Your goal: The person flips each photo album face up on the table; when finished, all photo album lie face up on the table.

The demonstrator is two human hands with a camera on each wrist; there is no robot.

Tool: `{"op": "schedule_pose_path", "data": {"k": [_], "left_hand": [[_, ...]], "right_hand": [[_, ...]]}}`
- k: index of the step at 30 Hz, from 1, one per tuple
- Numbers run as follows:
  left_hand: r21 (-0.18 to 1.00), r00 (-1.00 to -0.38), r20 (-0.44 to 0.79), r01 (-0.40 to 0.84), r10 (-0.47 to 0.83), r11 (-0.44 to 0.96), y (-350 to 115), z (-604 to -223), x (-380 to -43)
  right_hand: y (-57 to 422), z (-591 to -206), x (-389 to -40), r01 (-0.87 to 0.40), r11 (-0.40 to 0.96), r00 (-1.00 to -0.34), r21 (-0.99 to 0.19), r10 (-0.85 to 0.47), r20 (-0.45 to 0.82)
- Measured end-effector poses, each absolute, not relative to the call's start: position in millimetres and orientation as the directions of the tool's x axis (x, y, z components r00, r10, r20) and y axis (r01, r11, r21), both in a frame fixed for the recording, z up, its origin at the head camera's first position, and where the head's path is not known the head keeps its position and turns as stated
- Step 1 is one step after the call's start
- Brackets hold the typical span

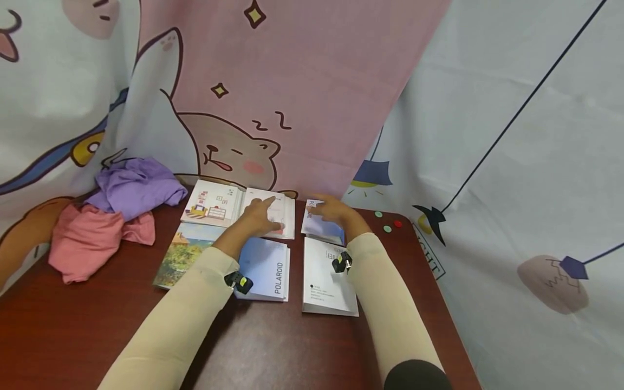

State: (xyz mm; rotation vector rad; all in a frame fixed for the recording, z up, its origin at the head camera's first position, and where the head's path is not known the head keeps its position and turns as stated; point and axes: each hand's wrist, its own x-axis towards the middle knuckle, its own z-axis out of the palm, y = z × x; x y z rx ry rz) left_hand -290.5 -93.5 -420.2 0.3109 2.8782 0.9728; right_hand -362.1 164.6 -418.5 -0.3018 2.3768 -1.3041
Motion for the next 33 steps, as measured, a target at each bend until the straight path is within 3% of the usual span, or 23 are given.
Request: {"op": "schedule_pose_path", "data": {"k": [13, 22, 33], "left_hand": [[0.606, -0.941, -0.095, 0.204, 0.324, 0.769, -45, -420, -295], [0.644, -0.914, -0.122, 0.225, 0.388, 0.731, -11, -433, -296], [0.68, -0.88, -0.152, 0.236, 0.449, 0.694, 5, -446, -297]], "right_hand": [[206, -427, -364, -0.053, 0.662, -0.944, -0.748, -0.277, -0.178], [220, -437, -363, 0.009, 0.678, -0.961, -0.735, -0.197, -0.194], [232, -451, -356, 0.132, 0.684, -0.942, -0.718, -0.139, -0.305]]}}
